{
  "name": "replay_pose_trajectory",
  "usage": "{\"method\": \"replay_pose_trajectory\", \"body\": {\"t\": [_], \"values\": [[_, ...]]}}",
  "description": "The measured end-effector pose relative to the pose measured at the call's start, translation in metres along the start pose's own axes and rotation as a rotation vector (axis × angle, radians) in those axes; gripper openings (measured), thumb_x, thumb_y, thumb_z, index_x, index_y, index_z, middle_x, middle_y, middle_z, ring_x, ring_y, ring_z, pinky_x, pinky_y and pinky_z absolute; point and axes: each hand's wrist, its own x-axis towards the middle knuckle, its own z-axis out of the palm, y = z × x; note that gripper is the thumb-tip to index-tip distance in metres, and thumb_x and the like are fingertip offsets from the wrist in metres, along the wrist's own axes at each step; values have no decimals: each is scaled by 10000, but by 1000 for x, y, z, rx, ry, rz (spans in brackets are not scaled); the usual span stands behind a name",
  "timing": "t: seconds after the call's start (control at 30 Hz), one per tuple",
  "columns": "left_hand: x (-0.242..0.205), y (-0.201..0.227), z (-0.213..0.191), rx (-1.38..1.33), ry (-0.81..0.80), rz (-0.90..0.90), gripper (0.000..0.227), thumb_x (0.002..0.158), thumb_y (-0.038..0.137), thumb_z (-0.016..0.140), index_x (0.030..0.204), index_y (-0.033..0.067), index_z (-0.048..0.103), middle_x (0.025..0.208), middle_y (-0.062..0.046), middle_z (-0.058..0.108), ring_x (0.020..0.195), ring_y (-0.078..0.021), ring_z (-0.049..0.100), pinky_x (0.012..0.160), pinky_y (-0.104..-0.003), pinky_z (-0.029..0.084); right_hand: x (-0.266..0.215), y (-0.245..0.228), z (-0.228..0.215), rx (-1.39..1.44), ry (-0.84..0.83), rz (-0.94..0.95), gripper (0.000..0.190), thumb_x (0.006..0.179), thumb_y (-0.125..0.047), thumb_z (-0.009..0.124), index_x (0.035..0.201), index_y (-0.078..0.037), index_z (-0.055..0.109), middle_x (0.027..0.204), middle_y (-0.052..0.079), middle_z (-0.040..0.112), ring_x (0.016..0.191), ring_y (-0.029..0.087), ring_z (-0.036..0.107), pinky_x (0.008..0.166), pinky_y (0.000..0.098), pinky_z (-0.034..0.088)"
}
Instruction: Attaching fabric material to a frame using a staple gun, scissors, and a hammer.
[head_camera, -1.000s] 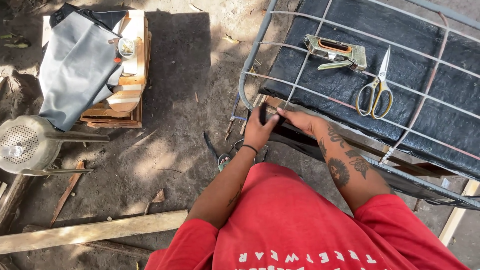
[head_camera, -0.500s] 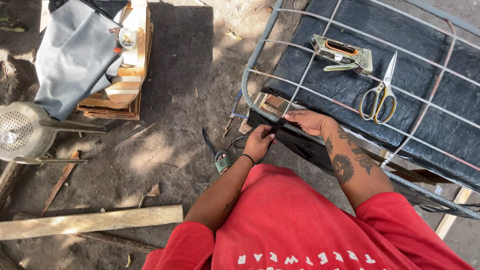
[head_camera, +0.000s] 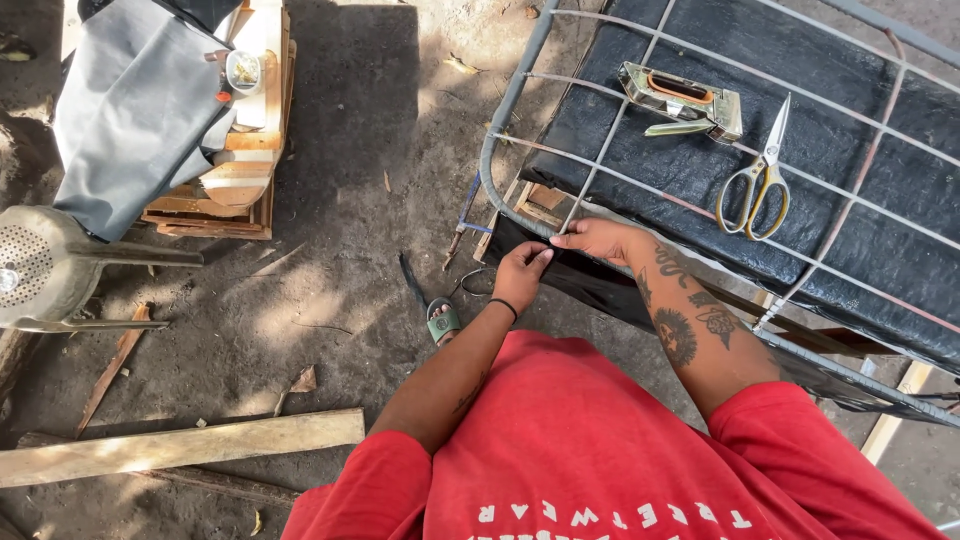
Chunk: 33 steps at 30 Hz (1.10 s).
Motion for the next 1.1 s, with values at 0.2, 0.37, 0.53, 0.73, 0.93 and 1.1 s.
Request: {"method": "replay_pose_trajectory", "body": {"t": [0.2,0.37,0.53,0.73,0.93,1.1], "values": [[-3,11,2,8,59,-17,166,977,270,717,1088,148,735,896,-29,716,864,-138,657,785,-347,542,18,32,-19,148,-22,1,274,917,-263,807,1123,-90,752,1021,42,749,961,188,694,859,376,568],[-7,21,1,11,81,-36,160,977,274,709,1056,137,730,850,-13,709,818,-125,642,740,-332,534,5,22,-8,151,-70,-54,180,935,-177,785,1114,-167,769,1053,-51,780,962,92,707,909,288,555],[-4,17,3,27,85,-36,175,965,308,723,1044,153,731,847,0,708,823,-123,649,740,-342,541,-9,9,-2,93,-26,-85,111,927,-238,810,1025,-198,777,972,-122,758,929,34,654,920,239,483],[3,9,5,28,102,-18,160,952,295,732,1024,152,738,836,-12,710,823,-119,646,723,-326,538,6,27,-5,40,-12,-106,133,921,-226,815,1043,-180,787,947,-105,763,907,40,658,895,231,490],[0,17,6,24,126,-25,152,952,289,728,1002,145,740,811,-15,702,797,-118,637,698,-325,532,5,27,-4,51,11,-116,135,918,-208,807,1040,-171,762,990,-92,759,925,48,659,881,224,493],[1,21,6,31,136,-18,153,938,284,734,983,138,741,799,-35,692,789,-143,647,688,-345,543,-8,16,3,99,85,-190,301,843,-160,882,1108,-138,741,1019,-28,755,955,103,683,909,282,536]]}}
